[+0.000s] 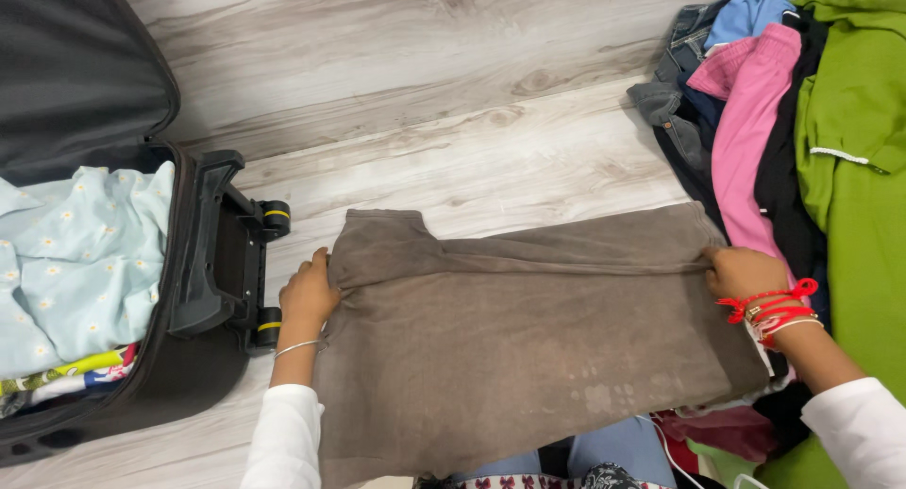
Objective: The person folds a light blue floral shirt, a brown top, a green shirt, and a black top one by one, placing each item into an open black suitcase on the floor.
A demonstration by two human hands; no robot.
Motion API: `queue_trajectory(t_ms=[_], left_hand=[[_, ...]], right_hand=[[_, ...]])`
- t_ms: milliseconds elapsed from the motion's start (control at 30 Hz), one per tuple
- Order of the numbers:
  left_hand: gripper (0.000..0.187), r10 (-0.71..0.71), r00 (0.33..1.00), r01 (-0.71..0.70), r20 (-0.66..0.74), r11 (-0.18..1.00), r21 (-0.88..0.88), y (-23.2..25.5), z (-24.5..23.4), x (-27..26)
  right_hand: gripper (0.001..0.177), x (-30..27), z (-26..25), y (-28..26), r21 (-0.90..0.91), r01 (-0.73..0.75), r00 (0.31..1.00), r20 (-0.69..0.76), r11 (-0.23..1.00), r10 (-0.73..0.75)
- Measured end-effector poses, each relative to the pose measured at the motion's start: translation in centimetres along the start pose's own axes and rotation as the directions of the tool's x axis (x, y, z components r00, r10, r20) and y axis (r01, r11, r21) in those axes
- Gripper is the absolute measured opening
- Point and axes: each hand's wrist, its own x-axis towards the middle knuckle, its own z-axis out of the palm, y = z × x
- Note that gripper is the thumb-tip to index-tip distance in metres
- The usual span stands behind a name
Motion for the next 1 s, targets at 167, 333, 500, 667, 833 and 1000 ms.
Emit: queue_trajectory(t_ms=[167,333,500,667,833,1000], left_hand=[[0.058,0.063,0.972,-0.082,-0.226,0.994,-0.075,2.4,0.9,1.2],[0.065,-0.023,0.978,-0.042,-0.208,0.952,-0.303,2.0,4.8,4.4],[0.053,-0.049,0.899,-0.189,-0.436,0.854,-0.485,-0.6,8.5,3.0],[0.042,-0.051,0.846,-0.305,-0.530,0.770,-0.561,-1.0,8.4,1.7],[0.038,-0.166,0.800,-0.355,-0.577,0.643,-0.678,-0.6,6.9,1.2],[0.042,-0.125,0.826,-0.445,-0.550,0.455,-0.772,-0.6,6.2,1.1]], right_hand=[[0.028,-1.3,-2.5,-1.8,0.186,0.092,0.984,-0.165,0.978,-0.061],[0.028,-1.9,-4.4,-9.2,0.455,0.380,0.921,-0.262,0.805,-0.287],[0.025,0.3,-6.2,-18.5,0.585,0.604,0.796,-0.399,0.542,-0.456],[0.029,3.9,-8.4,-29.1,0.745,0.537,0.801,-0.303,0.395,-0.517],[0.042,6.5,-9.2,-36.7,0.868,0.318,0.864,-0.101,0.380,-0.493],[0.035,9.8,-6.5,-41.0,0.843,0.459,0.828,-0.289,0.282,-0.481]])
